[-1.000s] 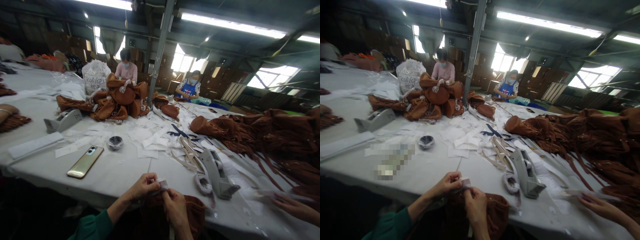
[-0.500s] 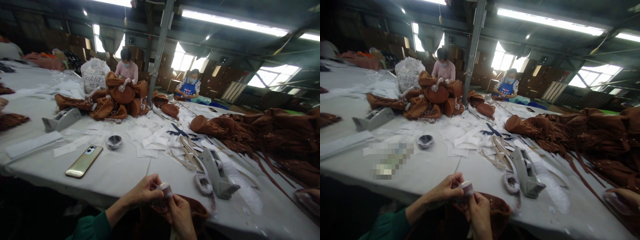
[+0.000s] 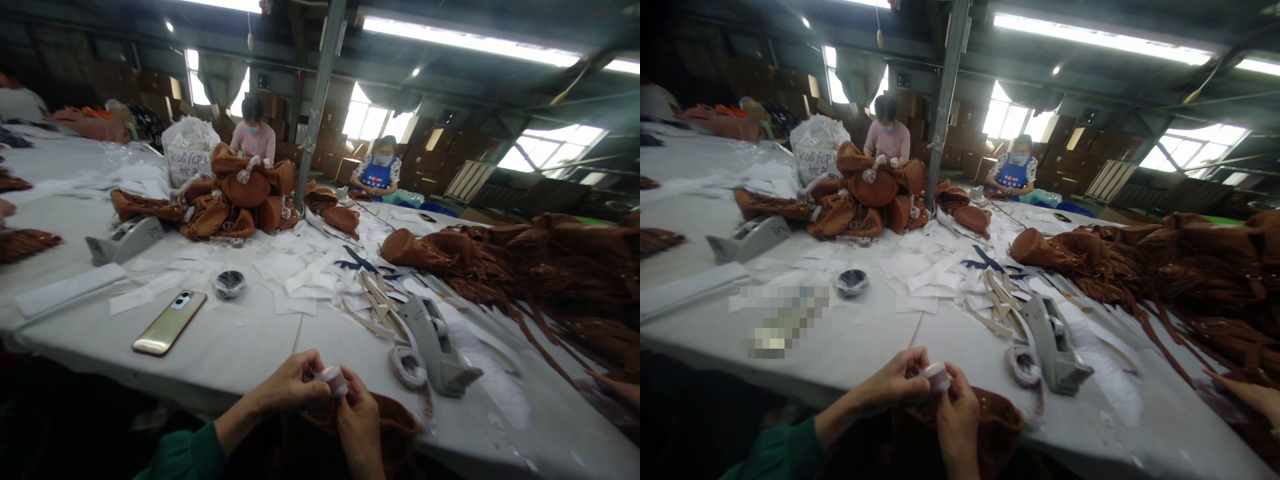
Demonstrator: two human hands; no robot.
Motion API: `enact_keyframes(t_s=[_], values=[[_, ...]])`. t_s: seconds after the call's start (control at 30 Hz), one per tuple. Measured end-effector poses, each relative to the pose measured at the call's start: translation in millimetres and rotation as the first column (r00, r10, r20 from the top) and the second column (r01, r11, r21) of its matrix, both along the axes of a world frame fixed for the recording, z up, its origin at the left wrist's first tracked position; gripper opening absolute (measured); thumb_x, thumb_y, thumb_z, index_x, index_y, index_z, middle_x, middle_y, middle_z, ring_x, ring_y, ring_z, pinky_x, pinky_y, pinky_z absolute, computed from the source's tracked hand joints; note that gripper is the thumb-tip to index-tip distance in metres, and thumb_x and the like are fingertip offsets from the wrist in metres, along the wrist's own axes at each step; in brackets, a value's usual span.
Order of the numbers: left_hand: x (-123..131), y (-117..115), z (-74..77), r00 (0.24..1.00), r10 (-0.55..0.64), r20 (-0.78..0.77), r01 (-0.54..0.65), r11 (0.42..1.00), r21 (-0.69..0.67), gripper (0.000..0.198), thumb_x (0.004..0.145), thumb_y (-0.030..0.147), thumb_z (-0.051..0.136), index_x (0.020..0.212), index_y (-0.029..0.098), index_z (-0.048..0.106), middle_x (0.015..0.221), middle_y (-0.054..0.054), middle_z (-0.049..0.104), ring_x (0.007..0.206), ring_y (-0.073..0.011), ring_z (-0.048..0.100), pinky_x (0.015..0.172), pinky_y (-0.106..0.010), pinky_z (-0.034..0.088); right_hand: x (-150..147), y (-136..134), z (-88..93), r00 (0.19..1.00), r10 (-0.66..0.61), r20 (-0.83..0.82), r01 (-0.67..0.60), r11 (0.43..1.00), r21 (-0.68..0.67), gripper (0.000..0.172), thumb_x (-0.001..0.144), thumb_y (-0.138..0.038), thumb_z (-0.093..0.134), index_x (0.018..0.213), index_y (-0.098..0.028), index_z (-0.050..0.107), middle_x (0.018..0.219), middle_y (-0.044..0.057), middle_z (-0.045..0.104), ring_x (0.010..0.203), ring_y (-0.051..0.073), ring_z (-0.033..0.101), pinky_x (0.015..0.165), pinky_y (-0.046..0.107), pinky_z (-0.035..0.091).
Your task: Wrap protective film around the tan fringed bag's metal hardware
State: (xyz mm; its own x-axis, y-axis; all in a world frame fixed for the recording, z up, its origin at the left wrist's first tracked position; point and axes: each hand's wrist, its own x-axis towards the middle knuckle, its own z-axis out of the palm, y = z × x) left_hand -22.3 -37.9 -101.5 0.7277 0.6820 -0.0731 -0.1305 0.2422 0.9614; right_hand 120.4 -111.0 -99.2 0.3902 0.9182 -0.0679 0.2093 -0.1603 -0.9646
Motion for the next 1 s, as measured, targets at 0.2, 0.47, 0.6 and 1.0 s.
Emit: enact_keyframes(t_s=[0.2, 0.47, 0.6, 1.0], values=[[4, -4, -6.0, 0.998, 0.048, -0.035, -0.044, 0.994, 0.105, 0.029, 0.071, 0.029, 0.069, 0.083, 0.016, 0.046, 0.065, 0.004, 0.049, 0.057, -0.0085, 0.041, 0.049, -0.019, 0.029, -9, 2, -6.9, 0.992, -0.129, -0.006, 0.129, 0.992, 0.004, 0.024, 0.066, -0.038, 0.058, 0.073, -0.016, 0.063, 0.060, 0.001, 0.062, 0.060, 0.019, 0.055, 0.055, 0.026, 0.045], [1, -3, -4.3, 0.991, 0.039, 0.130, -0.037, 0.999, -0.017, 0.040, 0.070, 0.038, 0.075, 0.080, 0.017, 0.042, 0.066, 0.005, 0.045, 0.055, -0.0069, 0.037, 0.049, -0.019, 0.026, -13, 15, -0.8, 0.996, -0.057, -0.076, 0.059, 0.998, 0.027, 0.014, 0.059, -0.026, 0.056, 0.069, -0.018, 0.058, 0.057, -0.003, 0.057, 0.056, 0.016, 0.052, 0.051, 0.023, 0.043], [-1, 1, -6.1, 0.982, 0.020, 0.188, -0.009, 0.998, -0.057, 0.041, 0.071, 0.041, 0.075, 0.081, 0.016, 0.044, 0.066, 0.004, 0.047, 0.054, -0.0062, 0.039, 0.047, -0.017, 0.027, -10, 16, 7.1, 1.000, 0.003, -0.018, -0.001, 0.996, 0.086, 0.040, 0.066, -0.026, 0.056, 0.104, -0.015, 0.063, 0.086, 0.006, 0.071, 0.081, 0.024, 0.065, 0.071, 0.029, 0.053], [-10, 14, -11.4, 0.971, 0.151, 0.188, -0.115, 0.975, -0.190, 0.046, 0.072, 0.053, 0.073, 0.086, 0.012, 0.056, 0.065, -0.002, 0.060, 0.044, -0.0056, 0.047, 0.037, -0.015, 0.025, 19, -6, 11.4, 0.989, -0.033, 0.142, 0.015, 0.993, 0.121, 0.039, 0.083, -0.053, 0.056, 0.097, -0.018, 0.066, 0.062, 0.000, 0.059, 0.054, 0.015, 0.057, 0.050, 0.023, 0.048]])
